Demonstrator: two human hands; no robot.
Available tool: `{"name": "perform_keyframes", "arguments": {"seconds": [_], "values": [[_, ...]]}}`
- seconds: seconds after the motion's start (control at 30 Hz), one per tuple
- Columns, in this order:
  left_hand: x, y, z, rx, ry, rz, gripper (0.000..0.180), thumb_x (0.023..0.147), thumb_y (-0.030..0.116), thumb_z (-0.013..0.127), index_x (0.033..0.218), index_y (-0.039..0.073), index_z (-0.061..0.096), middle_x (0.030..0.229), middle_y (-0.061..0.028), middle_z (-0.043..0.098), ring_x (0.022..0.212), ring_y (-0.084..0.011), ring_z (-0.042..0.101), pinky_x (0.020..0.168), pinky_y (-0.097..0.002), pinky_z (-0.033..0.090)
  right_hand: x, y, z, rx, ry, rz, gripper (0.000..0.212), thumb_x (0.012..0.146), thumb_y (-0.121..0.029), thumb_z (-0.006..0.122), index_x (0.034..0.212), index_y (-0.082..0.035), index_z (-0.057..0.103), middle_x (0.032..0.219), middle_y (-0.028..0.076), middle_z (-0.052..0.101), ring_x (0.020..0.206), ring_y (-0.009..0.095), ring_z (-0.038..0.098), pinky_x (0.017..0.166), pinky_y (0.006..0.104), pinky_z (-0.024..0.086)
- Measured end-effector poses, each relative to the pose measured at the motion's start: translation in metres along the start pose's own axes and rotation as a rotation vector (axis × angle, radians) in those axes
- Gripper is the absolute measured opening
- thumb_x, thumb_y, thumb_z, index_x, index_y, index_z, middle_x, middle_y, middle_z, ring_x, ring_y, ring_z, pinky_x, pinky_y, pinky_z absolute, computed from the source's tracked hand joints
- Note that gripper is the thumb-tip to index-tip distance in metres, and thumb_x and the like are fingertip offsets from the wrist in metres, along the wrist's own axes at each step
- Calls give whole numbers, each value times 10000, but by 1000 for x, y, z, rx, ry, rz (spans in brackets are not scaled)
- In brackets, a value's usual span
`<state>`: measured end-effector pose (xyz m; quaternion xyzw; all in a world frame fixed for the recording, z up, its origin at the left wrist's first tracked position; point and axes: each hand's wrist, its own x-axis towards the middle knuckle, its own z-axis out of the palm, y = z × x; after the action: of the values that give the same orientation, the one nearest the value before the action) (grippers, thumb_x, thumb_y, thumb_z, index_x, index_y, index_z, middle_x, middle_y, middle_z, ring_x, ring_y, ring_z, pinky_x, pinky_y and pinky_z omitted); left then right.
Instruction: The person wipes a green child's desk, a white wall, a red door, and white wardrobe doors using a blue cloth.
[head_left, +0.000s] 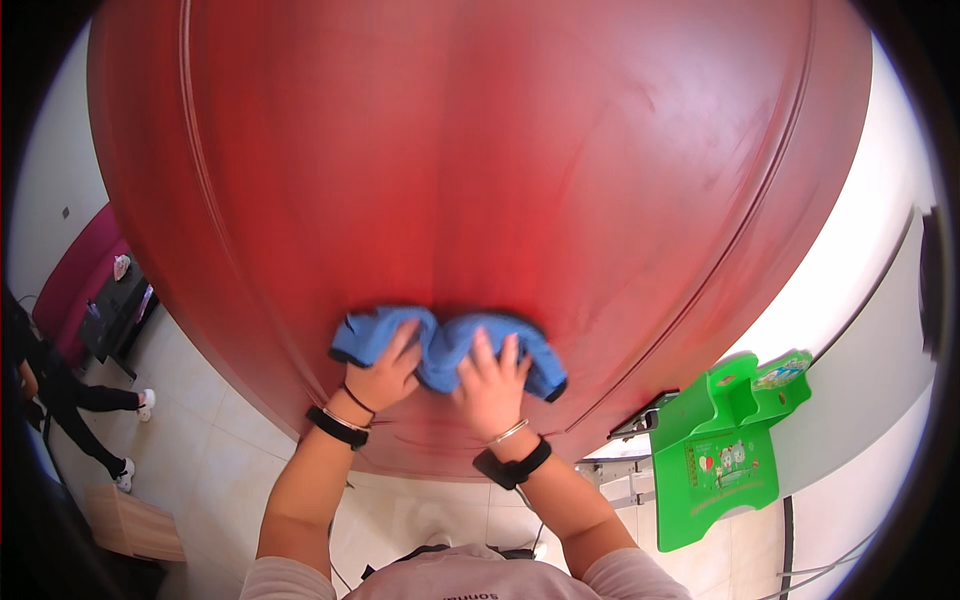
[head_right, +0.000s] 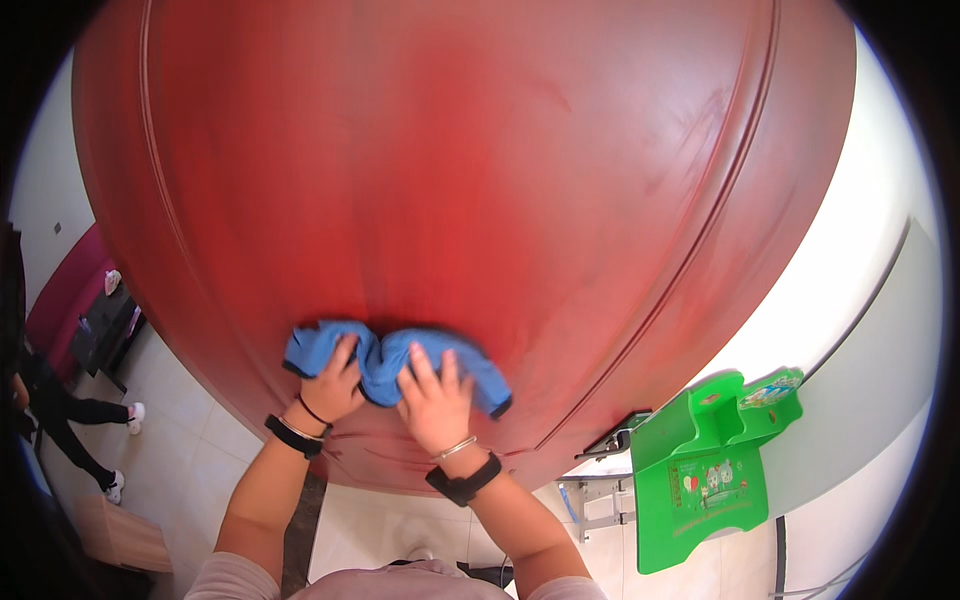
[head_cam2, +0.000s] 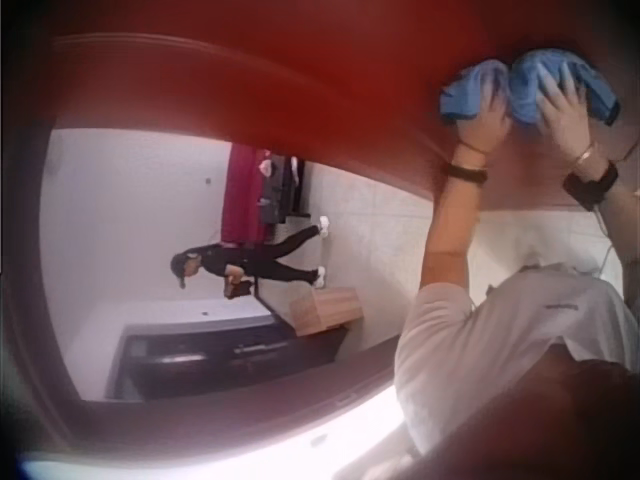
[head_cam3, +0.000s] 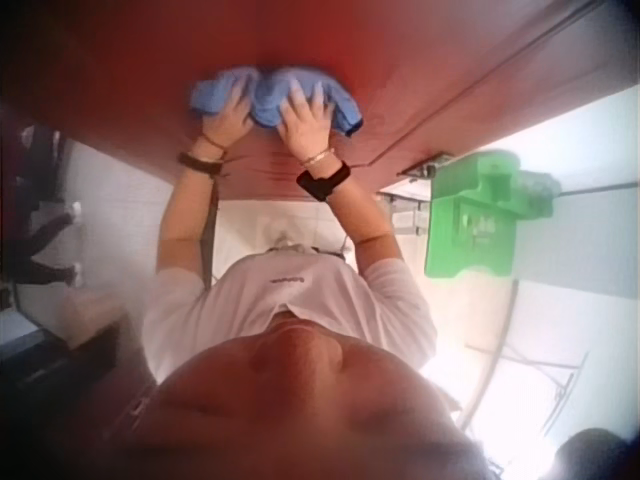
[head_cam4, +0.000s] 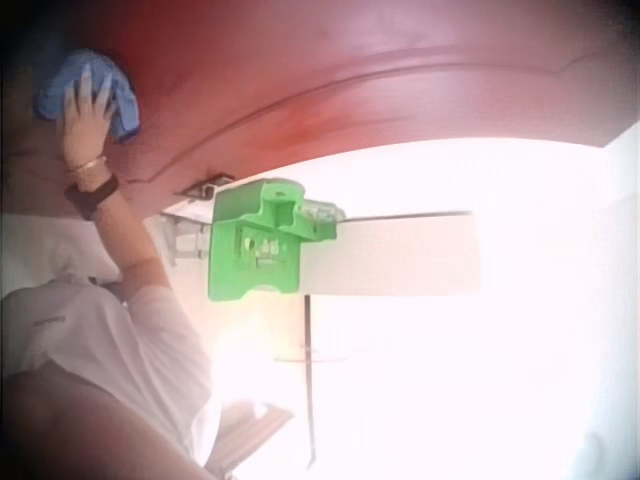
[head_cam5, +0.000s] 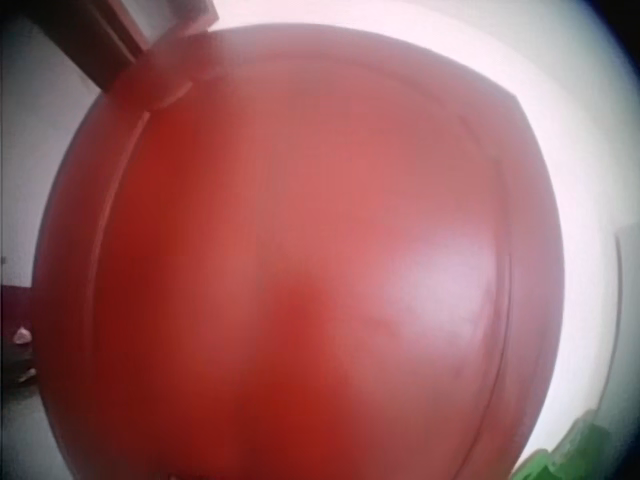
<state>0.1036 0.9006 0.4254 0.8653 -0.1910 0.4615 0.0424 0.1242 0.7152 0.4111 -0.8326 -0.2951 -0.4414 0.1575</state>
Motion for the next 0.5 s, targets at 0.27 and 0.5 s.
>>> {"name": "perform_keyframes", "arguments": {"seconds": [0.27, 0.5], "values": [[-14, -22, -22, -32, -195, 92, 351, 681, 206, 627, 1016, 101, 621, 1200, -75, 527, 1060, -304, 510, 907, -482, 378, -3, -4, 8, 113, -157, -185, 397, 753, -182, 617, 1141, -132, 547, 1356, 25, 393, 1192, 361, 379, 857, 412, 440], [127, -38, -110, -56, 260, -39, 406, 712, 98, 577, 1108, 13, 565, 1373, -148, 372, 1209, -378, 394, 986, -437, 333, 164, -37, -77, 34, 133, -228, 479, 723, -158, 626, 1176, -59, 505, 1415, 79, 309, 1277, 362, 292, 875, 501, 382]]}}
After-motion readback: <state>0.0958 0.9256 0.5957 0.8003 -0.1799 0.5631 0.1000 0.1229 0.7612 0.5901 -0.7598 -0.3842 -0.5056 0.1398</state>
